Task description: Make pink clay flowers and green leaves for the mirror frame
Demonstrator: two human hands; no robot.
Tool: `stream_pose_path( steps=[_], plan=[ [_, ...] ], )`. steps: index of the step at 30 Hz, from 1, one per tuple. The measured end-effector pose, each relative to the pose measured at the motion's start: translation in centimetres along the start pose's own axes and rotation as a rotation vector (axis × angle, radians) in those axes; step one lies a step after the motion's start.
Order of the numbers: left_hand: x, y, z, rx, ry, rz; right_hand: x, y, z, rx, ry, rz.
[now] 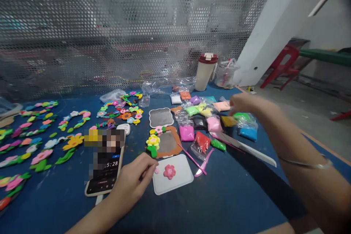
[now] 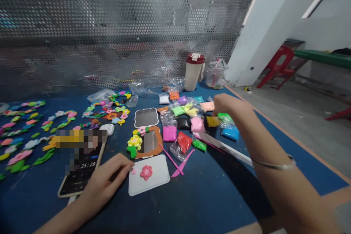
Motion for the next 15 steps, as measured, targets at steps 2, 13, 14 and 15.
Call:
stream_pose_path(
  steps=[2, 13, 14, 15],
  plan=[
    [0.0, 0.1, -0.1, 0.001, -0.010, -0.001, -2.3, -1.8, -1.8, 0.114, -0.060, -0.016],
    [-0.5, 0.1, -0.1, 0.022, -0.034, 0.022, -6.0, -5.0, -8.1, -0.162, -0.158, 0.242],
    [-0.5, 0.2, 0.0, 0.022, -0.031, 0.021, -5.8, -4.4, -8.4, -0.227, -0.147, 0.270],
    [-0.4, 0.2, 0.0, 0.015, -0.026, 0.022, -5.6, -3.5, -8.9, -0.301, -0.147, 0.295]
  ],
)
Point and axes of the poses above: each hand's wrist, its own z-axis towards the middle knuckle, its own y-axis out of the back of the hand, x = y × z, the point moved 4 cm from there along z, towards the middle knuckle, and after that the axes turned 9 degrees about -y, right-handed, at the moved point
